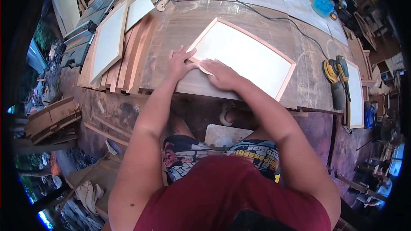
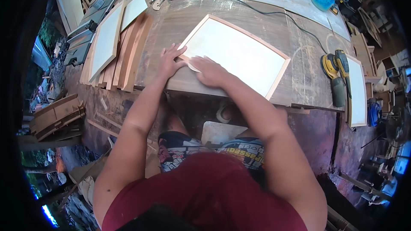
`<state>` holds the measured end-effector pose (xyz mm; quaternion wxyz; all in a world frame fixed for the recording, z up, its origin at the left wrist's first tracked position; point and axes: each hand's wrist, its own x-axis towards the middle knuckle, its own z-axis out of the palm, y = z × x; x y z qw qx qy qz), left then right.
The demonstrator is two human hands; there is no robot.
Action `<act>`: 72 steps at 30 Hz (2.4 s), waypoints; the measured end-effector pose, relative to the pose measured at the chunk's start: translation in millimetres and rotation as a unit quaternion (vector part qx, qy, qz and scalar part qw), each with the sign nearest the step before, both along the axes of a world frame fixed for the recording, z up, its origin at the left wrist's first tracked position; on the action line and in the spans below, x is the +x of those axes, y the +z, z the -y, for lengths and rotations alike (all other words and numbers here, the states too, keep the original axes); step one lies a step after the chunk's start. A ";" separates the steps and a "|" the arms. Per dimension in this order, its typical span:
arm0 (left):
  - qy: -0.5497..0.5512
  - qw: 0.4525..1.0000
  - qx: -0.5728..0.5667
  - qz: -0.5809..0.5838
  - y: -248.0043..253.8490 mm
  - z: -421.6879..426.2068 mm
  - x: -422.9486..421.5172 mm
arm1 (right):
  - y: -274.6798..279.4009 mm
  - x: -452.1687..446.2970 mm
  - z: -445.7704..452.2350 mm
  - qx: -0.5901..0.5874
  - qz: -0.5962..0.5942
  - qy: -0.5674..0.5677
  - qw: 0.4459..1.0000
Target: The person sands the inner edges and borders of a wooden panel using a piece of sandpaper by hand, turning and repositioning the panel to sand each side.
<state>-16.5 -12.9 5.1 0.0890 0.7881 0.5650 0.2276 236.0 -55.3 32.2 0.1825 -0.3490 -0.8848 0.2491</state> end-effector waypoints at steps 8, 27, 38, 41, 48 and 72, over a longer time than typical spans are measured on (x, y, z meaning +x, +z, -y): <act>0.031 0.999 -0.016 -0.007 8.1 5.0 5.5 | 34.2 92.5 62.3 -0.054 0.023 0.015 0.998; 0.036 0.999 -0.003 -0.003 2.8 2.3 4.1 | 38.7 104.0 76.3 -0.062 0.048 -0.013 0.997; 0.040 0.999 -0.006 0.004 -13.0 -8.4 -2.1 | 8.9 -20.7 -14.5 -0.027 -0.001 -0.006 1.000; 0.052 0.998 -0.034 -0.003 6.7 0.8 5.6 | 5.8 24.0 13.7 -0.015 0.012 -0.005 1.000; 0.038 0.999 -0.031 -0.005 5.9 2.0 7.7 | 28.3 83.3 58.5 -0.039 0.007 -0.010 0.999; 0.047 0.999 -0.019 0.002 3.6 -3.8 5.9 | 8.1 -5.3 0.1 -0.011 -0.005 -0.020 1.000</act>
